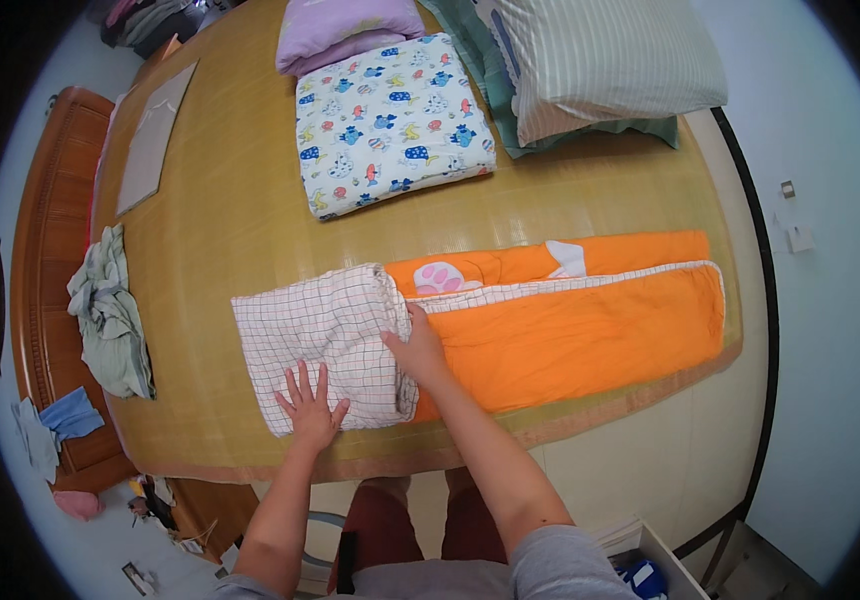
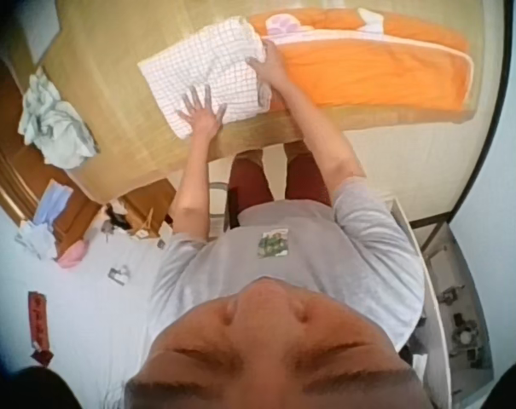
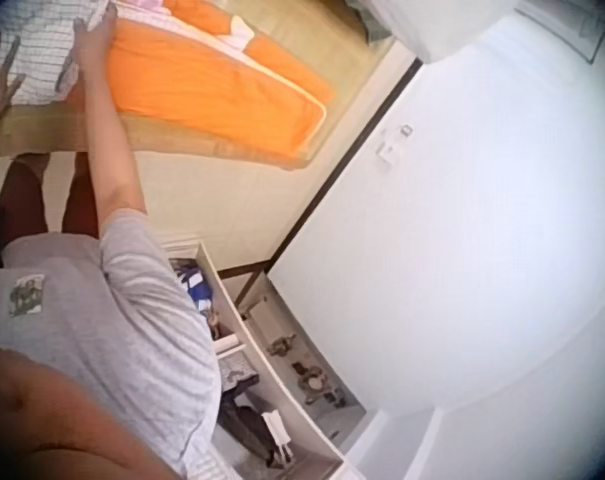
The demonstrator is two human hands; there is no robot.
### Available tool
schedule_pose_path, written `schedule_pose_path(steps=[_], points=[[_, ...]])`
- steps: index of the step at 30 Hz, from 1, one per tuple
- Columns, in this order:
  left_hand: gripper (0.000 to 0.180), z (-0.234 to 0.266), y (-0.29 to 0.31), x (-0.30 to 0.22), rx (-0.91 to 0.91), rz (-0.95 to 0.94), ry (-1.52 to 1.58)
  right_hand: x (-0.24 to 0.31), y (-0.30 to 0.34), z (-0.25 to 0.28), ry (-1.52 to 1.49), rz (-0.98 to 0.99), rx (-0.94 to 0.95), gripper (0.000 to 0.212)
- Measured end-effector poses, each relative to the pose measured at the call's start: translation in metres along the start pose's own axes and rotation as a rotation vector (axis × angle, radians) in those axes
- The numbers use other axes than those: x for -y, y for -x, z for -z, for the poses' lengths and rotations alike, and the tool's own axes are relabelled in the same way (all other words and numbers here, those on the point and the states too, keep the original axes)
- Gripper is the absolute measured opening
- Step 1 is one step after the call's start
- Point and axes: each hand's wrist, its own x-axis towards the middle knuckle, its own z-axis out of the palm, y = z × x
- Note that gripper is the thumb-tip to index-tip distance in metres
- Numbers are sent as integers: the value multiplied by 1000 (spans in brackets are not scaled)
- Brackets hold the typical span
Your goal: The person folds a purple floral quilt, a white quilt with blue patterns, and an orange blanket with a rabbit design on a bed.
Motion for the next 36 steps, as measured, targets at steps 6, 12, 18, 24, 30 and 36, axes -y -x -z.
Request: schedule_pose_path(steps=[6, 12, 18, 24, 30, 36], points=[[82, -6, 3, 16, 56, -41, 58, 33, 68, -4, 495, 386, -93, 65], [90, 1, 3, 21, 77, -119, 36, -26, 101, -36, 619, 216, -16, 59], [95, 6, 3, 35, 165, -176, 58, -29, 106, -25, 671, 345, -74, 58], [85, 16, 7, 31, 133, -169, 194, -30, 115, 4, 393, 335, -66, 39], [79, 19, 10, -31, -80, -371, 334, -68, 127, 123, 264, 165, -528, 22], [73, 26, 0, -178, -76, -577, 171, -112, 102, 300, 369, 80, -923, 29]])
